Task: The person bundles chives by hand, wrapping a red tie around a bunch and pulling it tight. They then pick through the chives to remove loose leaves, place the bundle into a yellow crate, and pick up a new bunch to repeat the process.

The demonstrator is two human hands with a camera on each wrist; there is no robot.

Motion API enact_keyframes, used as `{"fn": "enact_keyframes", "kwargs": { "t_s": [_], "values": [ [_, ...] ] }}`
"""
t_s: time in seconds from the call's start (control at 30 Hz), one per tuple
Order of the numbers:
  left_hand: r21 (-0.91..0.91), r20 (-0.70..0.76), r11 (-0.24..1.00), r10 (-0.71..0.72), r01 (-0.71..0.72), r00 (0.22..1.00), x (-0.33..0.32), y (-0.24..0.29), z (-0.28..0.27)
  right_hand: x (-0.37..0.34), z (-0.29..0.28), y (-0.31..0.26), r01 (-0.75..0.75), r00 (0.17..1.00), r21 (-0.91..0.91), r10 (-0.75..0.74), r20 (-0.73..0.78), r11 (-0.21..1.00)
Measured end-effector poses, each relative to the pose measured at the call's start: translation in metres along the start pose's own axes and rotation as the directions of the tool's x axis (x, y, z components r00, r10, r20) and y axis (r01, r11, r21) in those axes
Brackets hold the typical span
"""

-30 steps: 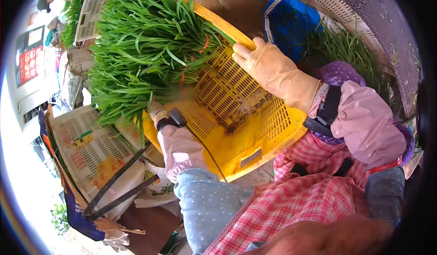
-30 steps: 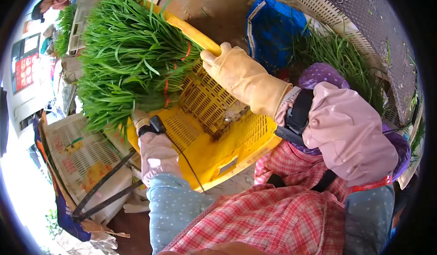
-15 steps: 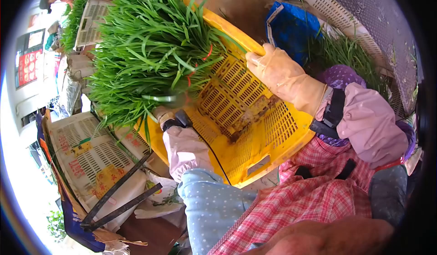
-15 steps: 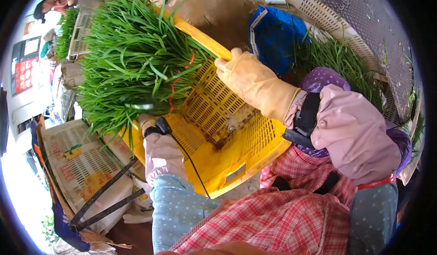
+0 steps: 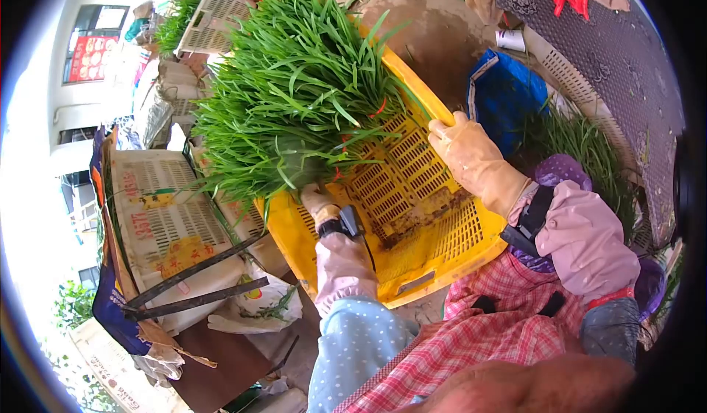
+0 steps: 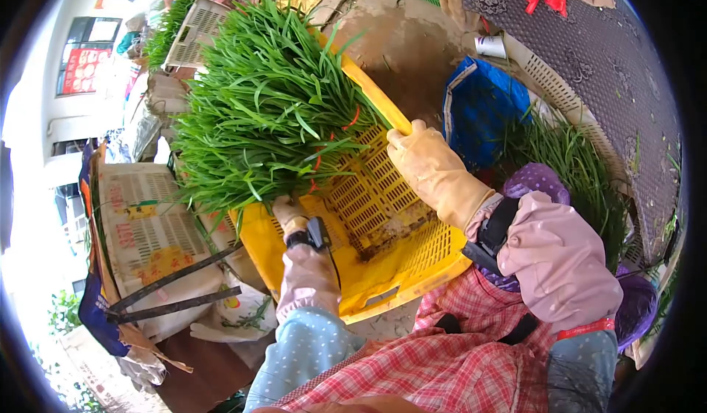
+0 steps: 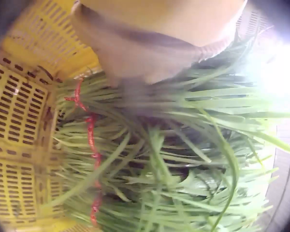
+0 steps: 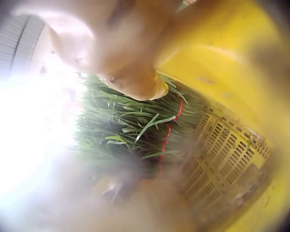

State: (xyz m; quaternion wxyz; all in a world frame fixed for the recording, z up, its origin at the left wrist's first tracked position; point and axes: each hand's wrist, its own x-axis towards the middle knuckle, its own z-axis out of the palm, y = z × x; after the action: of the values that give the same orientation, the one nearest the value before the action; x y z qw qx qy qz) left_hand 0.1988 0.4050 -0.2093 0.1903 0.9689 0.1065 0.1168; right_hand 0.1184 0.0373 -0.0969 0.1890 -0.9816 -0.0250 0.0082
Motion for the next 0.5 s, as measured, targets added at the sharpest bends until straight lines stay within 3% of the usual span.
{"fn": "enact_keyframes", "kwargs": {
  "t_s": [0.03,0.07,0.1,0.13,0.2,0.23,0.27,0.33,0.4,0.43,0.47,0.5],
  "values": [
    [-0.051,0.123,0.980,0.195,-0.190,0.973,0.012,-0.082,0.045,0.000,-0.003,-0.001,0.008,1.000,-0.001,-0.008,0.004,1.000],
    [-0.055,0.126,0.980,0.198,-0.192,0.972,0.006,-0.062,0.048,-0.001,-0.007,-0.003,0.014,1.000,-0.004,-0.014,0.011,1.000],
    [-0.566,0.118,0.796,-0.180,0.215,0.977,-0.005,-0.025,0.055,-0.002,-0.013,-0.005,0.000,1.000,0.005,0.000,0.005,1.000],
    [-0.682,0.248,0.636,-0.263,0.360,0.933,0.007,-0.028,0.062,-0.001,-0.014,-0.006,-0.016,1.000,-0.005,0.016,0.000,1.000],
    [-0.776,0.487,0.203,-0.408,0.597,0.772,0.031,-0.045,0.082,-0.001,-0.016,-0.005,-0.056,0.998,0.111,0.054,0.023,0.992],
    [-0.678,0.581,0.395,-0.229,0.620,0.781,0.064,-0.062,0.084,-0.001,-0.005,0.000,0.002,1.000,0.117,-0.001,-0.007,0.993],
    [-0.600,0.651,0.583,-0.042,0.548,0.758,0.097,-0.089,0.092,-0.003,-0.010,-0.001,-0.022,1.000,0.104,0.022,-0.005,0.994],
    [-0.298,0.534,0.911,-0.088,0.285,0.841,0.126,-0.094,0.084,-0.005,-0.025,-0.010,-0.100,0.995,0.171,0.101,0.003,0.980],
    [0.043,0.444,0.992,-0.122,0.115,0.888,0.144,-0.098,0.082,-0.002,-0.016,-0.005,-0.112,0.993,0.147,0.108,0.038,0.983],
    [0.122,0.434,0.990,-0.115,0.068,0.894,0.147,-0.089,0.082,-0.001,-0.021,-0.010,-0.304,0.953,0.360,0.283,0.113,0.882],
    [0.183,0.433,0.982,-0.114,0.037,0.894,0.152,-0.090,0.086,-0.001,-0.032,-0.013,-0.471,0.878,0.533,0.433,0.204,0.703],
    [0.225,0.432,0.974,-0.108,0.009,0.895,0.155,-0.081,0.089,-0.001,-0.052,-0.019,-0.545,0.833,0.550,0.485,0.268,0.632]
  ]
}}
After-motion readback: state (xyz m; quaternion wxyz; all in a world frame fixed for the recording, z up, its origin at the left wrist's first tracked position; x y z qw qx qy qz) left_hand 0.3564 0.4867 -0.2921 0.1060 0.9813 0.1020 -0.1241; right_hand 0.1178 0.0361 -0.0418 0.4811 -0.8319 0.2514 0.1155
